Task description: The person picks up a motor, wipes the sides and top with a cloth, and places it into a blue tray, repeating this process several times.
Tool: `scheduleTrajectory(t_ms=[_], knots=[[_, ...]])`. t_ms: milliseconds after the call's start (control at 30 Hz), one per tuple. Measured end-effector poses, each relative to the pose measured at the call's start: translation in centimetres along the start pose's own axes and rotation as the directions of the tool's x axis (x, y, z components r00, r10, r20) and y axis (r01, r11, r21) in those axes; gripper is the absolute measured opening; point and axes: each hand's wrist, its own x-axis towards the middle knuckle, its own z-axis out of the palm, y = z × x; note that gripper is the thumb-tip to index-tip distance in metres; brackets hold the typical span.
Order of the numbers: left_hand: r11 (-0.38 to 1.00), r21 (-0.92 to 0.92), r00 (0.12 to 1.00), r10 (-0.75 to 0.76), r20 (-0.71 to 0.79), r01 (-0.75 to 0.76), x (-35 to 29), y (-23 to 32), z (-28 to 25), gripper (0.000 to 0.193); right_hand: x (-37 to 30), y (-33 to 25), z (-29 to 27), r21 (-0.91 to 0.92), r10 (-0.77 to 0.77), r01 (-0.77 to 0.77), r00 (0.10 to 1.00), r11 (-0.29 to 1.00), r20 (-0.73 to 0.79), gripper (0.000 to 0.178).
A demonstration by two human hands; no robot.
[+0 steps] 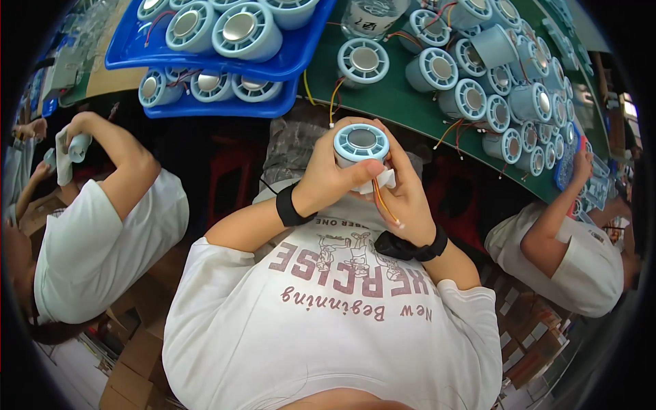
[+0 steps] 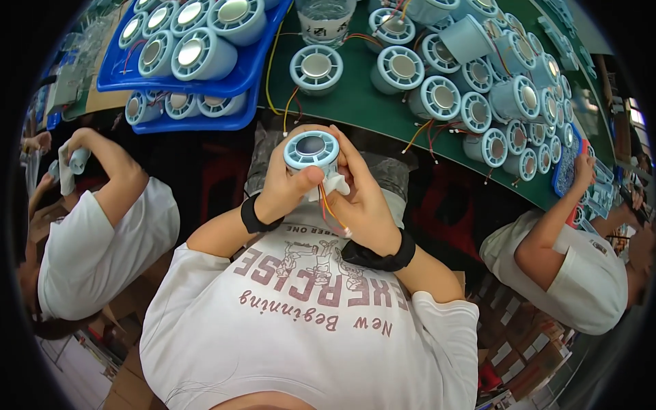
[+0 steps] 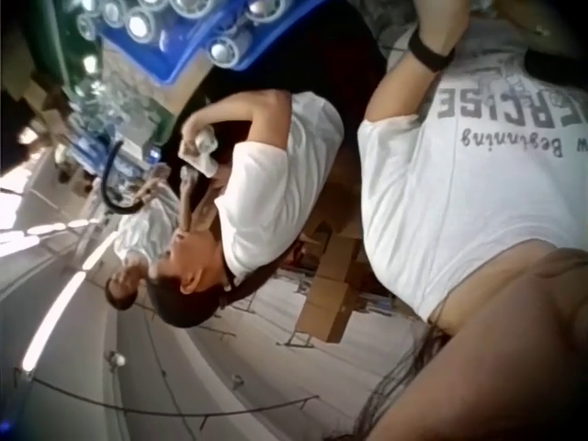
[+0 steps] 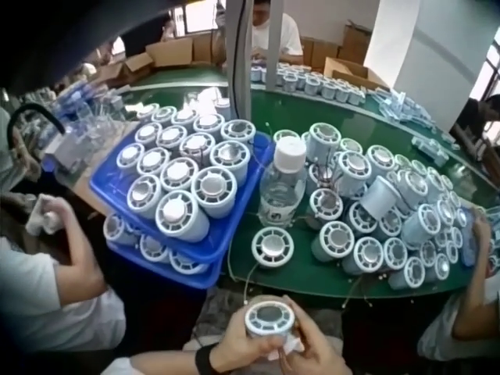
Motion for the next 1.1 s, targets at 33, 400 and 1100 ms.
scheduleTrajectory(t_ms=[33,400,1100], knots=[[0.994,0.09,0.998,0.06,-0.02,-0.058,-0.5,0.4,0.1,0.055,-0.1,0.0,0.2,-0.094,-0.051,0.053,0.998,0.994,0.021,0.075],[0.981,-0.151,0.992,-0.124,-0.001,0.122,2.7,1.0,1.6,0.052,-0.7,-0.6,-2.1,-0.837,-0.799,0.441,0.601,0.324,0.007,0.049],[0.971,-0.204,0.992,-0.118,0.042,0.124,6.9,-1.4,1.6,0.042,2.0,-0.4,-3.7,-0.235,-0.447,0.386,0.826,0.892,-0.342,0.049]])
